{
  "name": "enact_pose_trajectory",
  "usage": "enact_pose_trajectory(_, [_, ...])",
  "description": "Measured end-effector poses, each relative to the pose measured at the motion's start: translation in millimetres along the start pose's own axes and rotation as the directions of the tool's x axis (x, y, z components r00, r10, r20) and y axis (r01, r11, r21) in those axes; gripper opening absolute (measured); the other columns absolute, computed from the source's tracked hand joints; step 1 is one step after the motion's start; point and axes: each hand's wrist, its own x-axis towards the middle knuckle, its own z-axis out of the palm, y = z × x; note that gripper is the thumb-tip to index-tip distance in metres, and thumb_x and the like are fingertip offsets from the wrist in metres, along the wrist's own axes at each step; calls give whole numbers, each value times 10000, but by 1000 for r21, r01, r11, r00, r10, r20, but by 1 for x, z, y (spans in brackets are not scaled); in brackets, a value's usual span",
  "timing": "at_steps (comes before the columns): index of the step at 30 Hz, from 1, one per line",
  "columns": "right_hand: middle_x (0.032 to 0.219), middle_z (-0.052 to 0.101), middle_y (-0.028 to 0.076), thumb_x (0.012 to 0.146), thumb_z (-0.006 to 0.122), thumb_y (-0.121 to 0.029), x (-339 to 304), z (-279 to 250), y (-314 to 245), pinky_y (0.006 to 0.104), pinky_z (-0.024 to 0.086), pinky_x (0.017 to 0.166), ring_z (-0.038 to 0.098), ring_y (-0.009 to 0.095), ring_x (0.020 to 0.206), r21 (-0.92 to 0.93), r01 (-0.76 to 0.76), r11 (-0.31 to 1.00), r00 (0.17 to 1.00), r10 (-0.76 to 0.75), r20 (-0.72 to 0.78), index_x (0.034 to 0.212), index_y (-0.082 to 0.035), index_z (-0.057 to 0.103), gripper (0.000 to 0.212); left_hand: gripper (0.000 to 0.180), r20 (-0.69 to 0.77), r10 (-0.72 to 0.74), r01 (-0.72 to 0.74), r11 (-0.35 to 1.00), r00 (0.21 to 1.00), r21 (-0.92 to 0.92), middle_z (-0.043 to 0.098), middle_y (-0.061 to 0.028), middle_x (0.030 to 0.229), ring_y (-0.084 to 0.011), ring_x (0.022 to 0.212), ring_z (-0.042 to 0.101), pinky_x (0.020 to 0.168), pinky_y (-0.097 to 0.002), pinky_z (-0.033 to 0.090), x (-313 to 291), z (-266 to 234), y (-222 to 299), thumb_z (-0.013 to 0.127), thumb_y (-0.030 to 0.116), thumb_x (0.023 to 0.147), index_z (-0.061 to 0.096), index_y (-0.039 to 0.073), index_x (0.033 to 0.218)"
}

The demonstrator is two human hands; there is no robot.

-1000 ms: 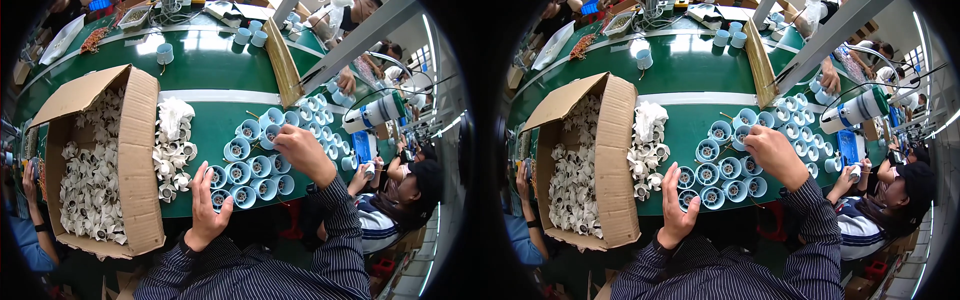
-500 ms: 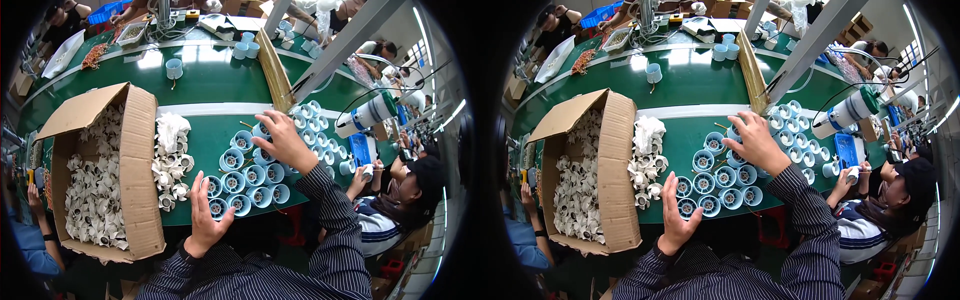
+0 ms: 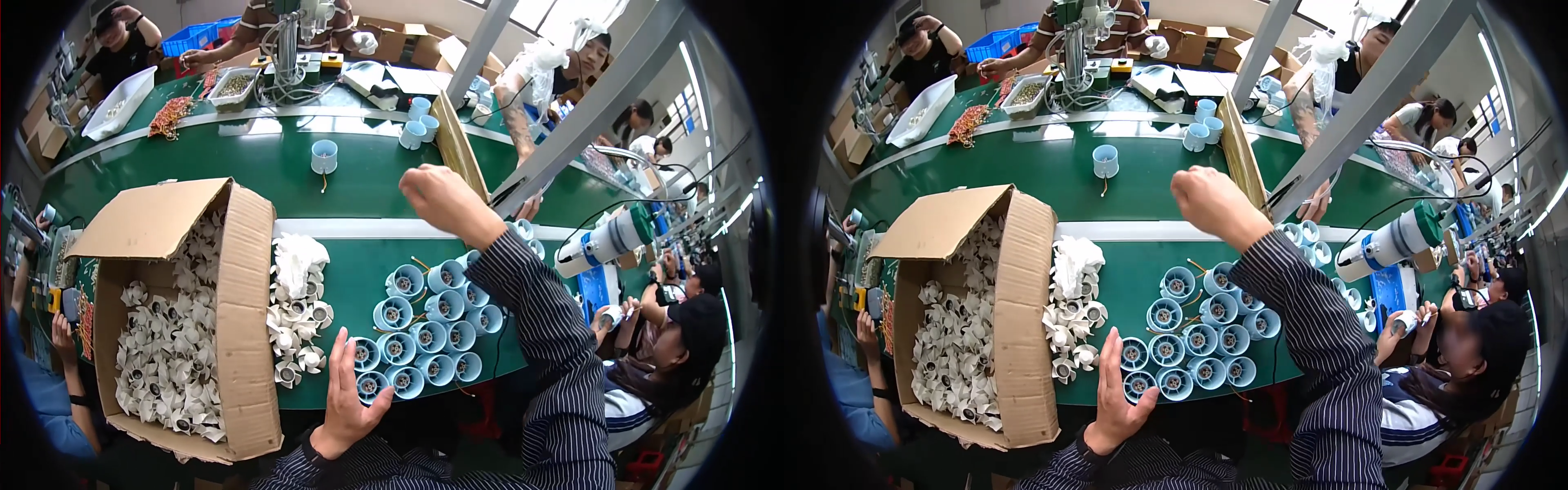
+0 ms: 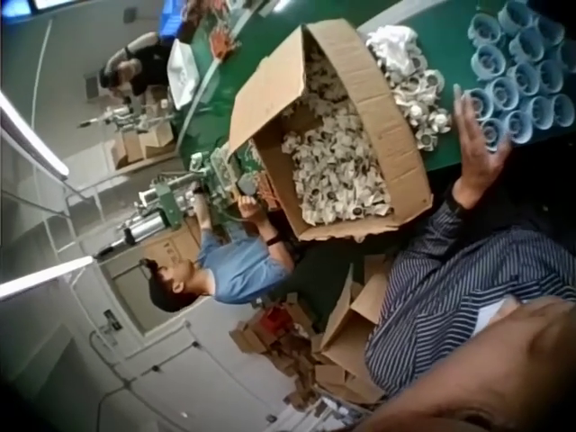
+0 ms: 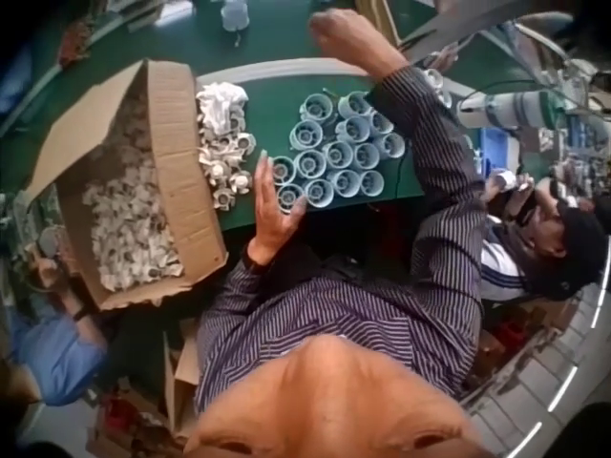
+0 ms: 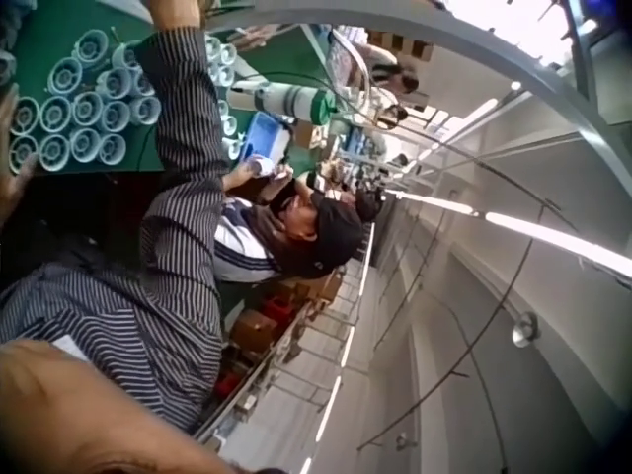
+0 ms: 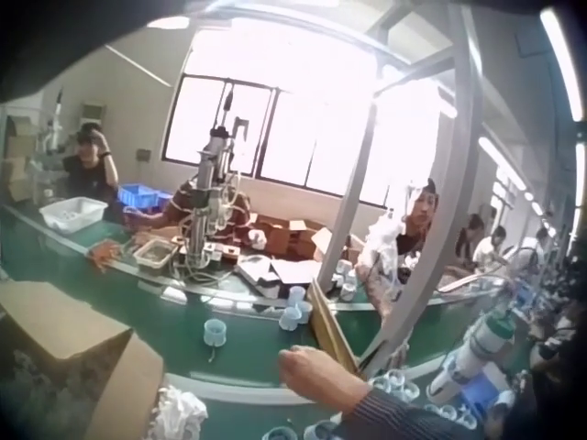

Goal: The person applies adhesive to the interior of blue plastic housings using a dispenser, then selects white fan blades from a box and presses them into the housings by hand.

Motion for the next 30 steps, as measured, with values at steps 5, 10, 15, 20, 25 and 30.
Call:
enact_pose_trajectory(5, [1151, 761, 246, 992, 618, -139, 96, 10, 108, 508, 574, 989, 732, 436, 1079, -183, -245, 952, 959, 211, -187, 1172, -39, 763, 251, 905, 2, 49, -49, 999, 999, -3, 320, -385, 1672, -528, 1515, 426, 1230, -540, 417, 8, 2, 10, 807, 271, 945, 333, -106, 1617])
enact_pose_trajectory(10, [1209, 753, 263, 953, 672, -79, 147, 29, 170, 482, 569, 1044, 726, 432, 1149, -328, -383, 864, 919, 393, -37, 1246, -55, 731, 299, 838, -41, -56, 52, 994, 998, -98, 383, -357, 1667, -515, 1505, 448, 1248, -548, 380, -3, 4, 6, 750, 306, 986, 366, -70, 1628])
enact_pose_trajectory(15, [1228, 745, 264, 922, 705, -38, 184, 25, 192, 473, 565, 1055, 719, 428, 1183, -182, -408, 895, 911, 412, -12, 1299, -48, 693, 377, 797, -49, -120, 115, 989, 992, -96, 413, -335, 1662, -520, 1474, 479, 1223, -544, 408, -11, 3, 11, 730, 324, 1026, 394, -66, 1633])
enact_pose_trajectory(20, [1262, 734, 276, 923, 710, -28, 212, 32, 212, 480, 587, 1014, 717, 426, 1207, -229, -456, 860, 889, 429, -161, 1348, -14, 640, 431, 780, -50, -99, 90, 983, 994, -160, 427, -338, 1650, -520, 1463, 488, 1218, -540, 413, 1, -2, 14, 729, 307, 1023, 407, -72, 1624])
enact_pose_trajectory(25, [1234, 728, 306, 957, 670, 1, 200, 33, 184, 499, 605, 963, 727, 456, 1163, -217, -411, 885, 907, 421, 3, 1428, -1, 536, 490, 780, -38, -114, 106, 979, 993, -172, 433, -334, 1649, -521, 1463, 488, 1222, -538, 409, 1, 1, 11, 730, 312, 1024, 411, -71, 1624])
enact_pose_trajectory(30, [1122, 739, 334, 960, 644, 41, 153, 15, 97, 497, 614, 924, 745, 467, 1080, -210, -102, 972, 966, 147, 212, 1449, -1, 463, 523, 802, -32, -60, 54, 985, 998, -162, 418, -337, 1652, -521, 1475, 479, 1227, -535, 411, 0, -3, 2, 751, 292, 1001, 398, -81, 1617])
